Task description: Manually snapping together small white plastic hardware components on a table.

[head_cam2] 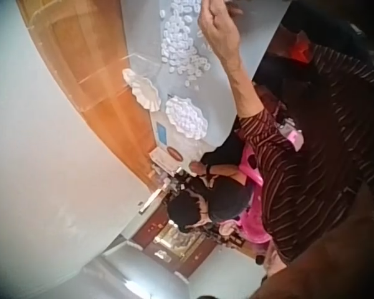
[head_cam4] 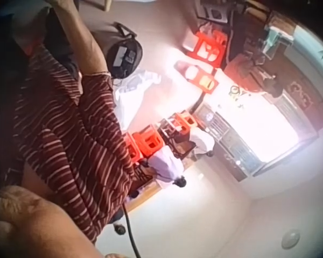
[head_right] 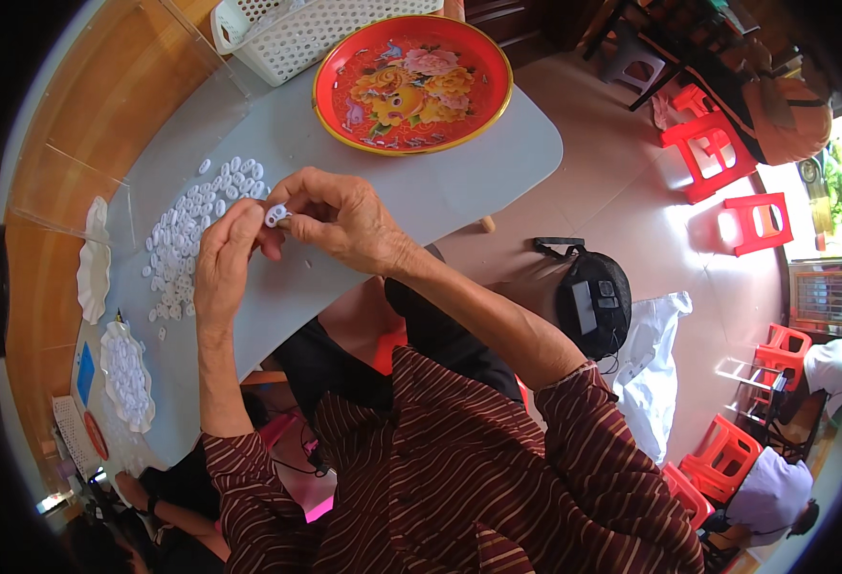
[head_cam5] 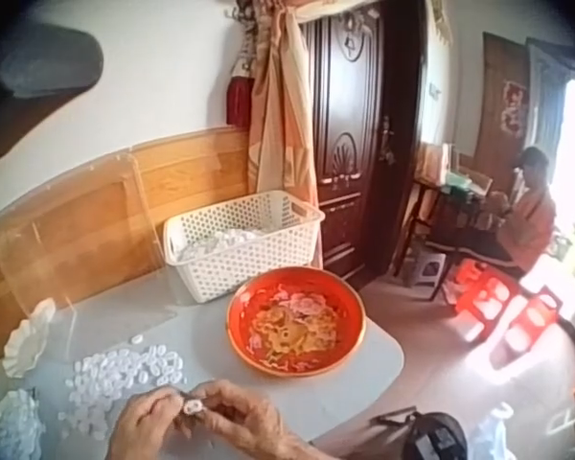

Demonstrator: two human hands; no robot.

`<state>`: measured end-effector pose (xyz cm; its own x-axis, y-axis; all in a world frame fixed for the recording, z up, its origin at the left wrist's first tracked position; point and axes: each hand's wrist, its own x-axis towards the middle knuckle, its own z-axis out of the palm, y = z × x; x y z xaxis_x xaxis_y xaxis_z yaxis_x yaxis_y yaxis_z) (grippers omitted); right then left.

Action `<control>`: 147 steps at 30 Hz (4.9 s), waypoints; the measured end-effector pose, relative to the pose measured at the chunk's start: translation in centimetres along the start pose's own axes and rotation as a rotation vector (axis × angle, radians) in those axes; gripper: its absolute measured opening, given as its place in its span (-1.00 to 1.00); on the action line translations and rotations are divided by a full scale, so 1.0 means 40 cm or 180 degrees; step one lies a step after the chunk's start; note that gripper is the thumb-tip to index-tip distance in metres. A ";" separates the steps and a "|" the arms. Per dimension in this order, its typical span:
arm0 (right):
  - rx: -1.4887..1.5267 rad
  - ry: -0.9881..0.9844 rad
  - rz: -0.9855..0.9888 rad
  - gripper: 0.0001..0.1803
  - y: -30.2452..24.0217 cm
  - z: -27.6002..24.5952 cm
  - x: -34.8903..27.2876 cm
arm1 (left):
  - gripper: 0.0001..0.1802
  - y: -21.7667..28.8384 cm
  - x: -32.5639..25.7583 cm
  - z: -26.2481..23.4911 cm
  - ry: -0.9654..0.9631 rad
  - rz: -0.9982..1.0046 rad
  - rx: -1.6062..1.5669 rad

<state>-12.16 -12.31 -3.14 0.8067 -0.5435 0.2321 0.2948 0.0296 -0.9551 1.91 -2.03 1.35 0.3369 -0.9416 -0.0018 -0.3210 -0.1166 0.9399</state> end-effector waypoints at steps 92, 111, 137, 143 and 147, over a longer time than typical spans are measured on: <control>-0.2537 0.1265 -0.1139 -0.87 -0.283 -0.189 0.425 | -0.64 -0.077 -0.107 0.060 0.0335 0.0064 -0.1121; -0.2603 -0.2117 -0.0755 -0.78 0.043 0.197 0.285 | -0.86 -0.095 -0.175 0.031 0.0472 0.0197 -0.1143; -0.1969 -0.1980 -0.0675 -0.95 0.006 0.144 0.276 | -0.82 -0.078 -0.163 0.039 0.1029 -0.0109 -0.1158; -0.1307 -0.1511 0.0289 -0.92 -0.055 0.072 0.208 | -0.77 -0.043 -0.113 0.029 0.1575 -0.0264 -0.1058; -0.1320 -0.1472 0.0445 -0.93 -0.071 0.052 0.181 | -0.76 -0.045 -0.097 0.034 0.1543 -0.0247 -0.0796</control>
<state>-6.09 -14.57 1.62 0.9883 -0.1367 0.0670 0.0226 -0.3035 -0.9526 -0.02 1.42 -0.80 0.7393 -0.6728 0.0277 -0.0789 -0.0457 0.9958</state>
